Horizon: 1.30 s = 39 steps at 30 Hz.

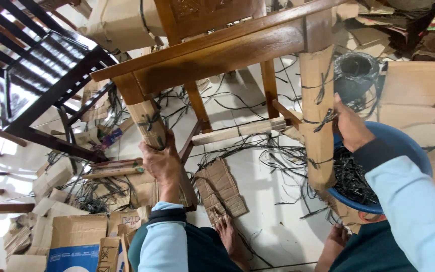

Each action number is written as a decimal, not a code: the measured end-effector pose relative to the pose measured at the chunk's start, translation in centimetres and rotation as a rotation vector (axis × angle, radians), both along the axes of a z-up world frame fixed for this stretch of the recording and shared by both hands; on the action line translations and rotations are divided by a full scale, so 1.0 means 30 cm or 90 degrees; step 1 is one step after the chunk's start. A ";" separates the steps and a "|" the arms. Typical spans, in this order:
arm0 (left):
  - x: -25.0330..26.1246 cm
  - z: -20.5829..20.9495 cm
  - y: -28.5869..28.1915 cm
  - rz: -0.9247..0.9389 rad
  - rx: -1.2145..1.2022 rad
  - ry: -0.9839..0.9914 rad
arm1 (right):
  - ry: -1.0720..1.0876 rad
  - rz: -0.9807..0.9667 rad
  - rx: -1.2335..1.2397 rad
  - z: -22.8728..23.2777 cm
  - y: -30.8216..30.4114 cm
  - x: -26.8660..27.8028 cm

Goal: Wrapping wooden chair legs with cardboard and securing them with plastic ties for protection during transport.

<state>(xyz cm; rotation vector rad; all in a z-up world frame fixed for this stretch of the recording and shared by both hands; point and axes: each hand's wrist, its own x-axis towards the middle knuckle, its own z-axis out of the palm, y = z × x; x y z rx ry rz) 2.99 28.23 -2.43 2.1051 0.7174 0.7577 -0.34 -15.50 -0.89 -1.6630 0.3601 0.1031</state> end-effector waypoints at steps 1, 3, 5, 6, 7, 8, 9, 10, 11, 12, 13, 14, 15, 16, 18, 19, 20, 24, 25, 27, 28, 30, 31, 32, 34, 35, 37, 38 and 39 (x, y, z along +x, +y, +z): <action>0.002 0.005 0.001 0.002 0.002 -0.001 | -0.001 0.002 0.002 0.075 0.061 -0.017; 0.006 0.006 0.005 -0.014 -0.024 -0.005 | 0.010 -0.090 0.113 0.224 0.183 -0.048; 0.052 -0.092 0.066 -0.002 -0.031 -0.001 | 0.009 -0.112 0.179 0.151 0.171 -0.020; 0.074 -0.142 0.096 0.007 -0.038 0.003 | 0.007 -0.138 0.246 0.115 0.164 -0.005; 0.056 -0.121 0.086 0.010 -0.038 0.004 | 0.008 -0.135 0.245 0.071 0.134 0.014; 0.039 -0.101 0.074 -0.018 0.001 0.026 | -0.009 -0.075 0.312 0.026 0.102 0.033; 0.027 -0.079 0.058 -0.047 0.041 0.046 | -0.027 -0.017 0.379 -0.018 0.067 0.053; 0.033 -0.080 0.062 -0.046 0.041 0.046 | -0.027 -0.016 0.379 -0.024 0.063 0.065; 0.032 -0.086 0.064 -0.046 0.044 0.042 | -0.007 -0.022 0.389 -0.034 0.058 0.070; 0.033 -0.093 0.065 -0.045 0.048 0.038 | 0.014 -0.028 0.398 -0.045 0.051 0.075; 0.033 -0.096 0.065 -0.047 0.047 0.040 | 0.015 -0.030 0.397 -0.064 0.042 0.079; 0.034 -0.097 0.065 -0.046 0.053 0.036 | 0.017 -0.032 0.384 -0.083 0.033 0.084; 0.030 -0.099 0.068 -0.042 0.060 0.033 | 0.022 -0.031 0.371 -0.102 0.028 0.090; 0.022 -0.081 0.059 -0.042 0.059 0.036 | 0.025 -0.031 0.370 -0.102 0.029 0.087; 0.007 -0.045 0.043 -0.058 0.038 0.032 | -0.020 0.022 0.429 -0.102 0.035 0.089; 0.011 -0.059 0.050 -0.054 0.036 0.035 | -0.016 0.025 0.427 -0.117 0.028 0.094; 0.014 -0.072 0.057 -0.052 0.041 0.037 | 0.008 0.030 0.452 -0.132 0.019 0.098; 0.019 -0.097 0.066 -0.052 0.057 0.034 | 0.076 -0.007 0.506 -0.144 0.007 0.111; 0.007 -0.066 0.051 -0.053 0.058 0.034 | 0.076 -0.008 0.506 -0.158 0.001 0.112; -0.016 -0.002 0.020 -0.064 0.028 -0.020 | -0.048 0.067 0.461 -0.183 -0.014 0.113; -0.009 -0.014 0.027 -0.065 0.028 -0.020 | -0.049 0.067 0.462 -0.165 -0.003 0.105; 0.002 -0.035 0.046 -0.063 0.042 -0.036 | -0.039 0.045 0.425 -0.130 0.024 0.092; -0.004 -0.014 0.041 -0.060 0.043 -0.037 | -0.040 0.047 0.426 -0.141 0.023 0.091; -0.010 0.008 0.036 -0.059 0.025 -0.029 | -0.042 0.070 0.437 -0.153 0.022 0.089; -0.017 0.040 0.037 -0.057 0.008 -0.023 | -0.048 0.094 0.449 -0.157 0.036 0.084; -0.019 0.049 0.038 -0.052 -0.001 -0.019 | -0.043 0.081 0.439 -0.150 0.047 0.078; -0.006 0.046 0.048 -0.049 -0.009 -0.015 | -0.039 0.067 0.428 -0.135 0.078 0.059; 0.008 0.035 0.059 -0.002 -0.014 -0.010 | -0.045 0.054 0.433 -0.127 0.099 0.046; 0.025 0.026 0.069 0.046 -0.018 -0.008 | -0.052 0.043 0.438 -0.117 0.120 0.037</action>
